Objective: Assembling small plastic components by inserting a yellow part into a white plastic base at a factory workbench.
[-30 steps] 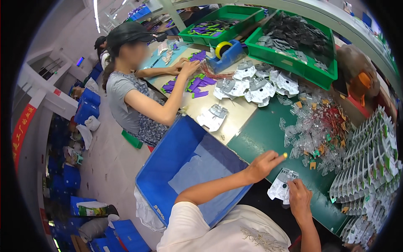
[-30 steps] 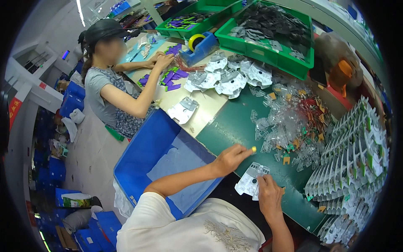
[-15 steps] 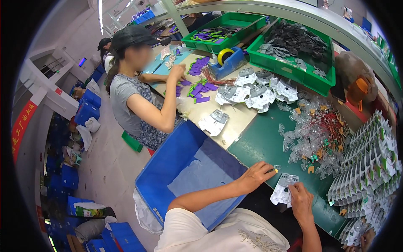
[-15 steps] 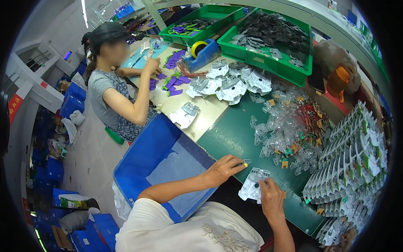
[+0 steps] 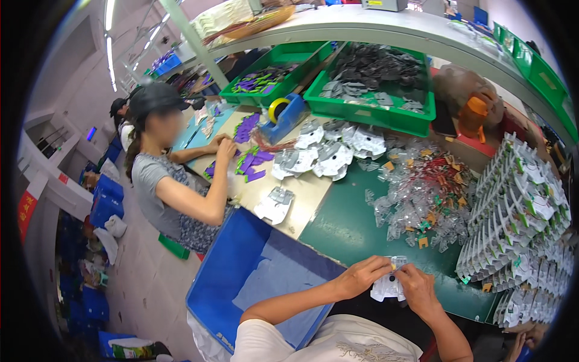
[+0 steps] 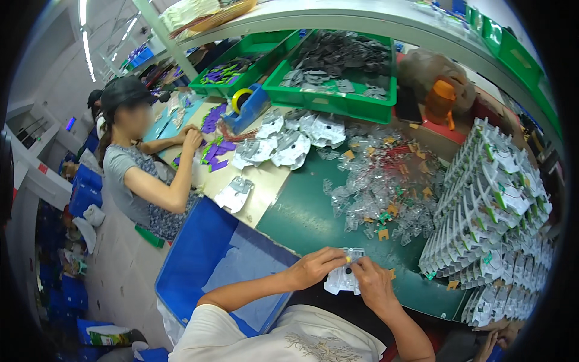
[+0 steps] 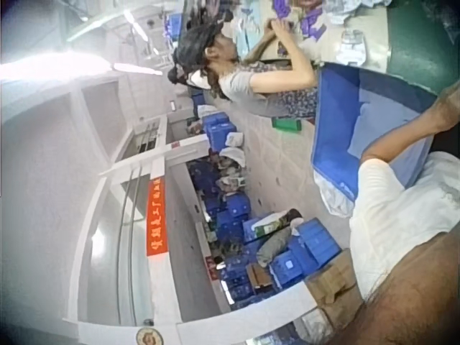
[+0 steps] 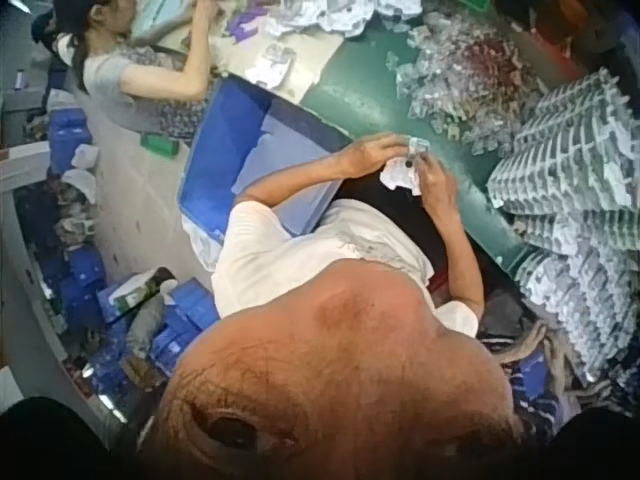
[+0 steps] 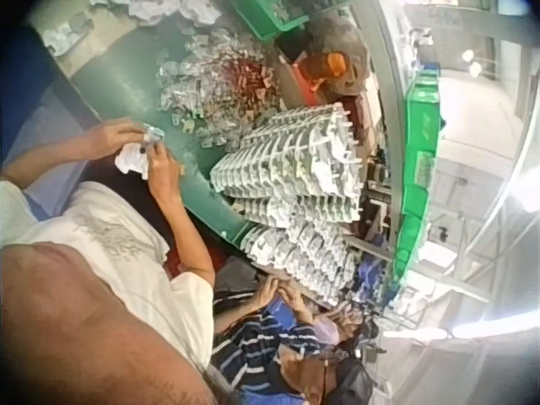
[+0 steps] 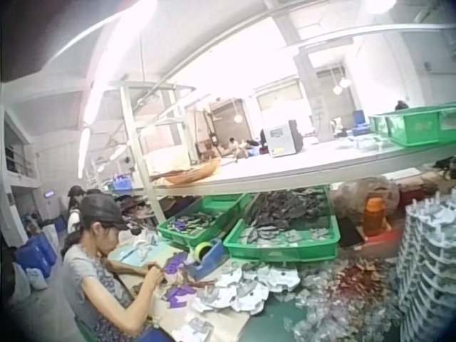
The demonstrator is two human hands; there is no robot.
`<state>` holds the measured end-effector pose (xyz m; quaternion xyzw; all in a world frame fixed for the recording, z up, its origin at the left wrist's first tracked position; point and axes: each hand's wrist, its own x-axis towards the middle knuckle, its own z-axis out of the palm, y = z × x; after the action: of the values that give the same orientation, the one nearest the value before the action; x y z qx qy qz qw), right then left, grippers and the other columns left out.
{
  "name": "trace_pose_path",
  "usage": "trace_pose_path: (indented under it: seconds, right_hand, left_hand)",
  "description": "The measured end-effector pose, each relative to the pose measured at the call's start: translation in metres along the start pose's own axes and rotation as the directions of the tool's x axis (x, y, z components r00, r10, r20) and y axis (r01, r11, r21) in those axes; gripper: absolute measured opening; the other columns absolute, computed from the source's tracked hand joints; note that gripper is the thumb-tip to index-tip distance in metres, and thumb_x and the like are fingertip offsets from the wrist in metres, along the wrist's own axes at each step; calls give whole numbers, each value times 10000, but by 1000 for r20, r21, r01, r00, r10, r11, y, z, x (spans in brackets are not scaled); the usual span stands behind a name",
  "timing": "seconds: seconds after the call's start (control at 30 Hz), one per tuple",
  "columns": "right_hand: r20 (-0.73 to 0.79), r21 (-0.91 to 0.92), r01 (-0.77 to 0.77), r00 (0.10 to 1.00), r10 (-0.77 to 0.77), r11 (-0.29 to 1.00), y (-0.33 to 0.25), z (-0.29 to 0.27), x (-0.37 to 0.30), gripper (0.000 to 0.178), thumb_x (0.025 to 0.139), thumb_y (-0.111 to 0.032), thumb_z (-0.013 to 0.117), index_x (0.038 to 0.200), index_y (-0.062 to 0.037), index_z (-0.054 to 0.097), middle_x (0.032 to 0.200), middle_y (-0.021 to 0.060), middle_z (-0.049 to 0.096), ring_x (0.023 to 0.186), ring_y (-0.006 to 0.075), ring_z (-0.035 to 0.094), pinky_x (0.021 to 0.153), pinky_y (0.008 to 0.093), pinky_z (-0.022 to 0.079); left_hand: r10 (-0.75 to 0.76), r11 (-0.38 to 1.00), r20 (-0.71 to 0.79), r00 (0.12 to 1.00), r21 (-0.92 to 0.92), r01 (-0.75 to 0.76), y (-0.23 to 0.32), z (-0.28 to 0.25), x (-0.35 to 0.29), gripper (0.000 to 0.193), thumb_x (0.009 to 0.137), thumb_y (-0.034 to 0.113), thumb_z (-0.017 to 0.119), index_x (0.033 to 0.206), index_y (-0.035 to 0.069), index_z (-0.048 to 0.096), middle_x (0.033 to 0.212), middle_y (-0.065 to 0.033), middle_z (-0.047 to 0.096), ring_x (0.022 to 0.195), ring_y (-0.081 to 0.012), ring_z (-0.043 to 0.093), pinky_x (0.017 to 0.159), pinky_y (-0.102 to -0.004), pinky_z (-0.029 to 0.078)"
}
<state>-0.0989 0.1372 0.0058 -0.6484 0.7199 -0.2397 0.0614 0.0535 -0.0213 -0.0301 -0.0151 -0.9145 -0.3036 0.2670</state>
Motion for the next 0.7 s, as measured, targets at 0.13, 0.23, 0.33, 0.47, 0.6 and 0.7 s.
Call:
trace_pose_path:
  seconds: [0.13, 0.23, 0.33, 0.47, 0.6, 0.7]
  right_hand:
    - [16, -13, -1, 1000, 2, 1000, 3, -2, 1, 189, 777, 21, 624, 948, -44, 667, 930, 88, 622, 767, 287, 681, 611, 421, 543]
    - [20, -21, -4, 1000, 4, 1000, 6, -1, 3, 191, 775, 22, 626, 950, -42, 667, 931, 82, 624, 762, 282, 681, 612, 413, 544]
    - [14, -23, 16, 1000, -16, 1000, 7, -2, 1, 192, 773, 21, 629, 951, -42, 667, 935, 81, 625, 760, 278, 681, 608, 407, 542]
    - [-29, -9, 37, 999, -38, 999, 4, -1, -1, 178, 787, 15, 632, 954, -39, 661, 896, 91, 623, 751, 280, 679, 592, 395, 534]
    - [-64, 83, -22, 998, 27, 996, 6, 9, -9, 121, 847, 12, 616, 958, -36, 621, 819, 127, 617, 736, 290, 669, 569, 406, 510]
    - [-100, 166, -37, 993, 55, 985, 9, 8, -6, 80, 879, 5, 599, 948, -35, 590, 809, 139, 616, 723, 321, 655, 600, 427, 502]
  left_hand:
    - [62, 997, 57, 996, 37, -64, -4, 0, 3, 366, 769, -36, 652, 1134, -35, 656, 1129, -160, 631, 1060, -300, 646, 888, -377, 558]
    - [90, 994, 83, 992, 52, -95, -9, 1, 6, 343, 783, 1, 649, 1124, -38, 660, 1123, -156, 630, 1095, -303, 634, 919, -388, 546]
    - [127, 988, 75, 989, 73, -133, -9, 0, 11, 336, 782, 25, 634, 1109, -52, 649, 1080, -129, 603, 1024, -276, 613, 868, -364, 533]
    - [51, 994, 175, 983, 87, -67, -6, 5, 3, 332, 806, 39, 632, 1126, -43, 662, 1139, -148, 627, 1115, -303, 624, 945, -394, 532]
    - [30, 984, 163, 986, 169, -58, 1, 16, -3, 322, 791, 47, 649, 1102, -27, 681, 1122, -134, 657, 1124, -301, 621, 941, -395, 532]
    - [38, 982, 135, 990, 177, -62, 0, 17, 4, 292, 767, 63, 678, 1051, -3, 694, 1045, -116, 681, 1072, -291, 646, 908, -409, 525]
